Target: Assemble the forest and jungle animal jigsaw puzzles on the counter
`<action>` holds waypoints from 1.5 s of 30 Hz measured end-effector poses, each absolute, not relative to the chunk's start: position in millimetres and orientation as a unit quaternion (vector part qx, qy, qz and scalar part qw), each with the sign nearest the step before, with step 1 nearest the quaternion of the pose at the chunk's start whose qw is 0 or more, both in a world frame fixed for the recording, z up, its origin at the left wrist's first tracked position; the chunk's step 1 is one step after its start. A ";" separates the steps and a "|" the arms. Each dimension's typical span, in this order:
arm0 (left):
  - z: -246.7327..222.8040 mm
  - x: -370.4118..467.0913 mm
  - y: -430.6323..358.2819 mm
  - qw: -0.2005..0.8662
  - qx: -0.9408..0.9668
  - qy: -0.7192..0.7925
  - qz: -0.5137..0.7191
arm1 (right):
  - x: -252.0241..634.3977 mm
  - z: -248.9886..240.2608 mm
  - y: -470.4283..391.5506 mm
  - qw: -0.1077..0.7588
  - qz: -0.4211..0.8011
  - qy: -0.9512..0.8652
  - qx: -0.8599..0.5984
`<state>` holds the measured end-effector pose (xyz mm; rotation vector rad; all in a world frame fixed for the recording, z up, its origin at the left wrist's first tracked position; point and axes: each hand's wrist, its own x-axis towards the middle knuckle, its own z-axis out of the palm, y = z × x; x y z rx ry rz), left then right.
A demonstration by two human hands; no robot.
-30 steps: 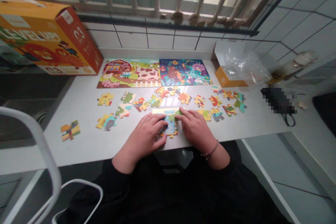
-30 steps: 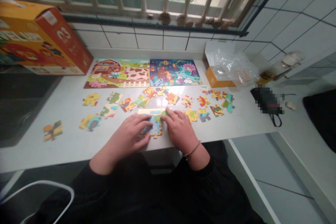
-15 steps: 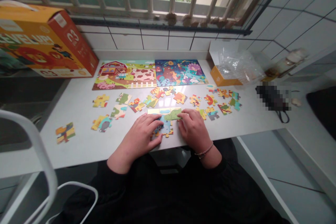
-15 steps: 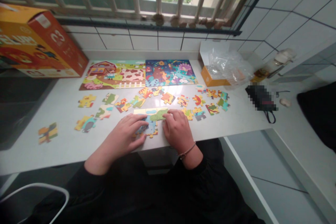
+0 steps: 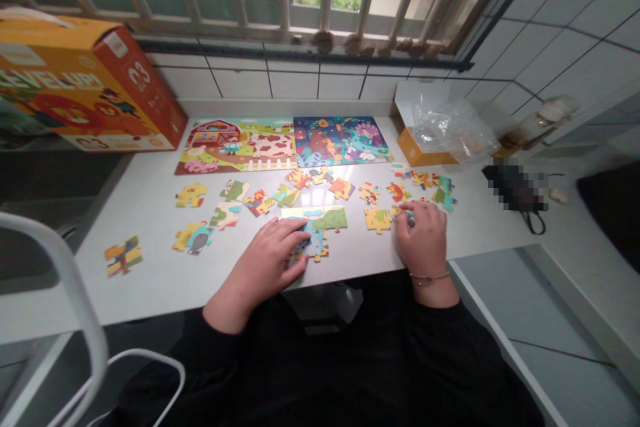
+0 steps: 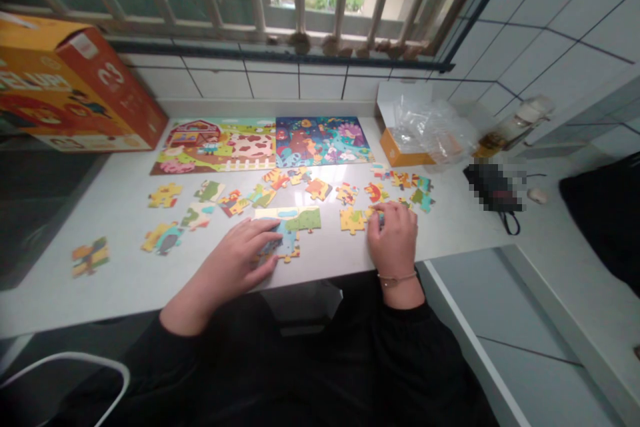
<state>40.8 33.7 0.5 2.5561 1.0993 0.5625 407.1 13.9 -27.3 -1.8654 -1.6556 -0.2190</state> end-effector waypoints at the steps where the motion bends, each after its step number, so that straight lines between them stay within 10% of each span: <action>1: 0.2 40.7 33.8 0.150 0.891 0.382 0.196 | 420.8 -29.1 15.7 0.309 -0.093 -0.602 -0.730; 45: -0.6 40.0 34.4 0.156 0.889 0.380 0.203 | 513.2 -40.6 36.3 0.212 -0.065 -0.403 -0.888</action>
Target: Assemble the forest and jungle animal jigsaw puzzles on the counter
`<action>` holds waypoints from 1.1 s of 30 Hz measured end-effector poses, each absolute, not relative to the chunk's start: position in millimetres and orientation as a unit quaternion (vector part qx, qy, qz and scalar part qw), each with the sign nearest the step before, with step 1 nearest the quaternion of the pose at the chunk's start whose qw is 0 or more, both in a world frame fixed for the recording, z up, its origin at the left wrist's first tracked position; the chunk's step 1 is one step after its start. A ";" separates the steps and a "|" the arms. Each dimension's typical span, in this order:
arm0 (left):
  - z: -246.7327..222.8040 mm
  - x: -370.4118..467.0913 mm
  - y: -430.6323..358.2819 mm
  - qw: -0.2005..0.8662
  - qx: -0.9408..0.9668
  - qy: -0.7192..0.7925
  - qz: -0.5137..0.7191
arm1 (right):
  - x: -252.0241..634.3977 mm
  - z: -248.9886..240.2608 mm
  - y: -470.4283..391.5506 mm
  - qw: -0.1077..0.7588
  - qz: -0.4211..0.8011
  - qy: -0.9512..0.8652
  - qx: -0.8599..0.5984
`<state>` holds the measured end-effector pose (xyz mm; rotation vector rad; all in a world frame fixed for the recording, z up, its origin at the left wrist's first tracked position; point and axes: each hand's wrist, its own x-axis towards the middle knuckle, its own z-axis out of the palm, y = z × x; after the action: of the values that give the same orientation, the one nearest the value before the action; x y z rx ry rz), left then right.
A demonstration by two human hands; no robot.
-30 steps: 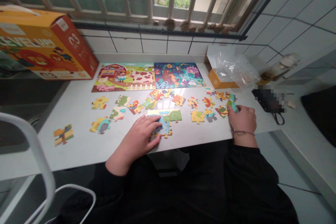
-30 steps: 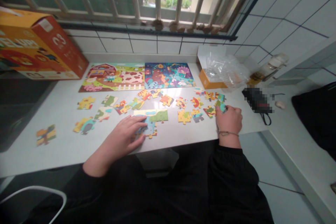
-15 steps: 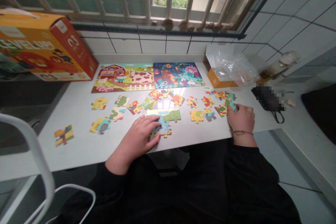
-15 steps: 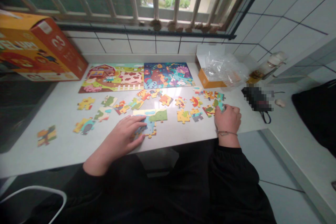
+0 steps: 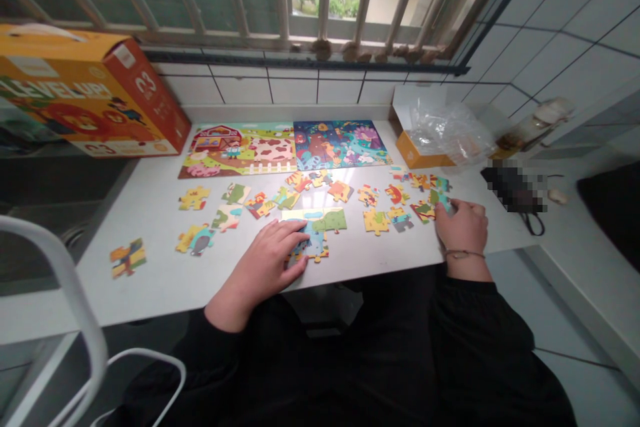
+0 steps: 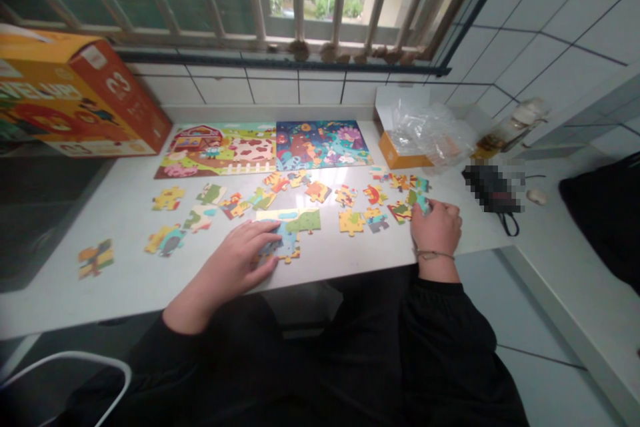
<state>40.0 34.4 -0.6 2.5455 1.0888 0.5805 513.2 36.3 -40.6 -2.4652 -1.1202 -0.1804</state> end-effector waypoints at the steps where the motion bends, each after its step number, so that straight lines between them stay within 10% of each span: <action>1: -0.4 40.2 34.5 0.156 0.889 0.381 0.202 | 513.8 -40.8 36.2 0.212 -0.065 -0.404 -0.887; 22: 2.9 24.4 50.8 0.022 0.772 0.568 0.283 | 521.3 -48.0 34.9 0.262 -0.081 -0.427 -0.862; 33: 30.0 -23.4 137.1 0.020 0.618 0.784 0.055 | 520.3 -46.6 35.3 0.255 -0.077 -0.425 -0.865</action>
<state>-23.4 137.1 30.0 1.9173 2.4318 0.1714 520.3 35.3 -46.6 -2.3484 -1.1547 -0.2094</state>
